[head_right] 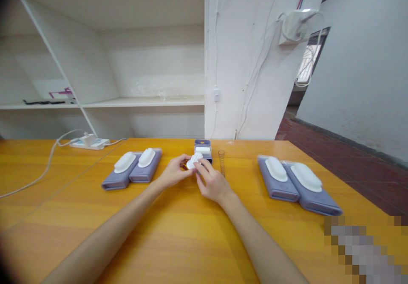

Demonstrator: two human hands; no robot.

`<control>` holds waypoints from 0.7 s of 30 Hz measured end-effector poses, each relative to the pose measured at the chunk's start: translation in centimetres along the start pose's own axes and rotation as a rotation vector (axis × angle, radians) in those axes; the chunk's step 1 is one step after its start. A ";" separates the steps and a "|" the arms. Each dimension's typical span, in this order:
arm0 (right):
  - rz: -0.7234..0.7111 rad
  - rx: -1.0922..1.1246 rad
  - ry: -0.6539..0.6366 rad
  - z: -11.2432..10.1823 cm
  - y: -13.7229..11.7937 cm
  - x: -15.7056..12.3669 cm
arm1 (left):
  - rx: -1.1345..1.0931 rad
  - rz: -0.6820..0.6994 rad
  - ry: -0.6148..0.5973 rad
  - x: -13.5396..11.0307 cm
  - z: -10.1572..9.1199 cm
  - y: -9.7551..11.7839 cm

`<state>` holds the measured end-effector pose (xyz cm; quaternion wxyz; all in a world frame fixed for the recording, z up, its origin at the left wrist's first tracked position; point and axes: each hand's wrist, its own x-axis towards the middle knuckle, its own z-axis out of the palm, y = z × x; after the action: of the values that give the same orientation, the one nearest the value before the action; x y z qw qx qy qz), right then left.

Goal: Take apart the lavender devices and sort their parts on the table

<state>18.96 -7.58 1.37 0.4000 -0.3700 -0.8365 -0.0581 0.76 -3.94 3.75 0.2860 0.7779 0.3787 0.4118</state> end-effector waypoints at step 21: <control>0.179 -0.213 0.198 -0.4 2.3 -0.4 | 0.379 -0.145 0.228 -0.3 -0.7 -3.8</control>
<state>20.88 -6.25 0.91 0.4427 -0.4759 -0.7457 -0.1466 -1.26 -2.07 1.07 0.1189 0.7372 0.5339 0.3968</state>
